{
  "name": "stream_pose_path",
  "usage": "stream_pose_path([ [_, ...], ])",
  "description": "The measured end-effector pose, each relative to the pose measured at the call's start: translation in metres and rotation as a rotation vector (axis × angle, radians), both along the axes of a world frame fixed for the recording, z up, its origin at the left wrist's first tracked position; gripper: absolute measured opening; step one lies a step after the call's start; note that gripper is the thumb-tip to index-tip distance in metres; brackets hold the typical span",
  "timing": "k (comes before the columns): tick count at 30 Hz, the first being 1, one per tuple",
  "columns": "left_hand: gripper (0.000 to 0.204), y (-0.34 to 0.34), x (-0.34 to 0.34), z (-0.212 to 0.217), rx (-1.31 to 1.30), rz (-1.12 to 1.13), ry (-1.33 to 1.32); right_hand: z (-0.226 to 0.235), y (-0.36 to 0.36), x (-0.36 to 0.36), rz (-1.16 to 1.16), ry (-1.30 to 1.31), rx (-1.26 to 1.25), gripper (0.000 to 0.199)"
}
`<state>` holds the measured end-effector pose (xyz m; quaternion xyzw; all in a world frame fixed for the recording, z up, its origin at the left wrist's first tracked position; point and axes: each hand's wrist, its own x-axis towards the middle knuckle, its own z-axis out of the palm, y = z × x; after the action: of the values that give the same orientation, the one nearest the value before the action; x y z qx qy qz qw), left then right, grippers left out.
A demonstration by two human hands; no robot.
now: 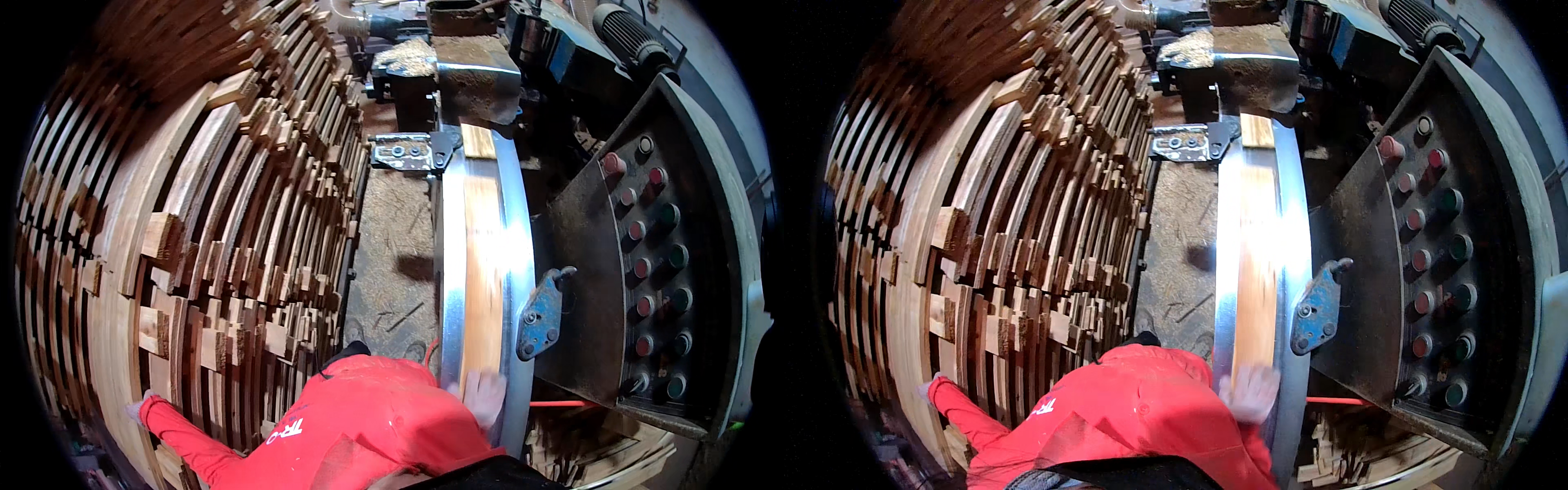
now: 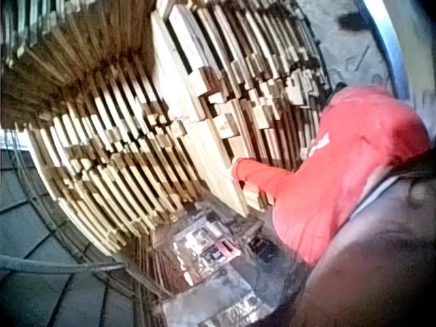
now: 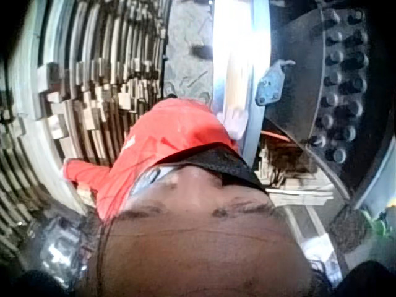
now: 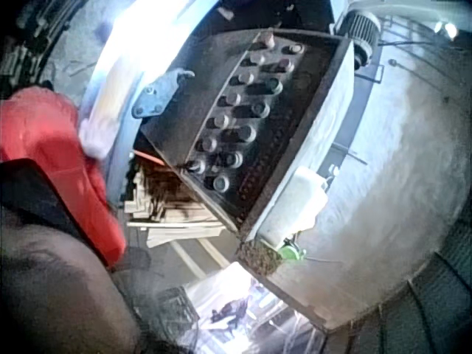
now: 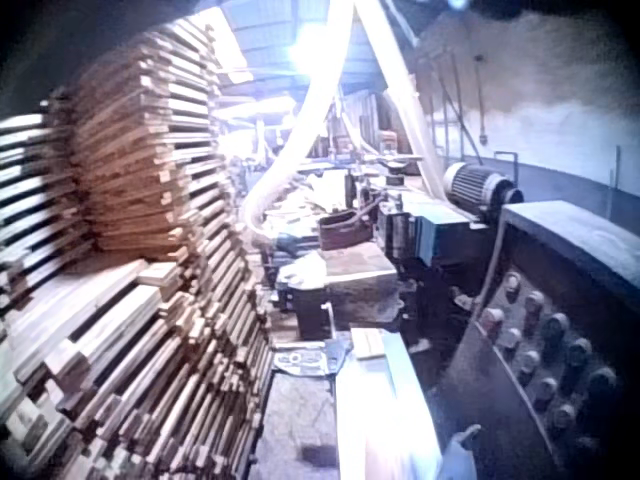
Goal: The person repeatedly picks up wooden planks from a large stack and feeds them into a woodworking machine. After the machine processes the wood, the person removes the plank and places it back onto the stack. This cycle is performed continuously throughout the video.
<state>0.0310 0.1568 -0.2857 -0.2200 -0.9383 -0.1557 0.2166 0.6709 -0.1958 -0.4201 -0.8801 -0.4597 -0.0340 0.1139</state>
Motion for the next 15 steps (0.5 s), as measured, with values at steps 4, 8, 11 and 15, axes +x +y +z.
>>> stream_pose_path([
  [4, 0.058, 0.027, -0.005, 0.011, -0.019, -0.090, 0.075, -0.001, -0.012, -0.009, -0.001, -0.084, -0.012, 0.029],
  [8, 0.056, -0.016, 0.011, 0.010, 0.169, -0.200, -0.039, -0.021, 0.094, 0.074, -0.088, 0.260, 0.766, 0.021],
  [11, 0.056, -0.045, -0.001, 0.009, 0.267, -0.369, -0.125, -0.052, 0.159, 0.134, -0.120, 0.356, 0.816, 0.022],
  [15, 0.051, -0.104, 0.049, 0.068, 1.399, -0.642, -0.935, -0.072, 0.210, 0.195, 0.164, -0.252, 1.002, 0.023],
])
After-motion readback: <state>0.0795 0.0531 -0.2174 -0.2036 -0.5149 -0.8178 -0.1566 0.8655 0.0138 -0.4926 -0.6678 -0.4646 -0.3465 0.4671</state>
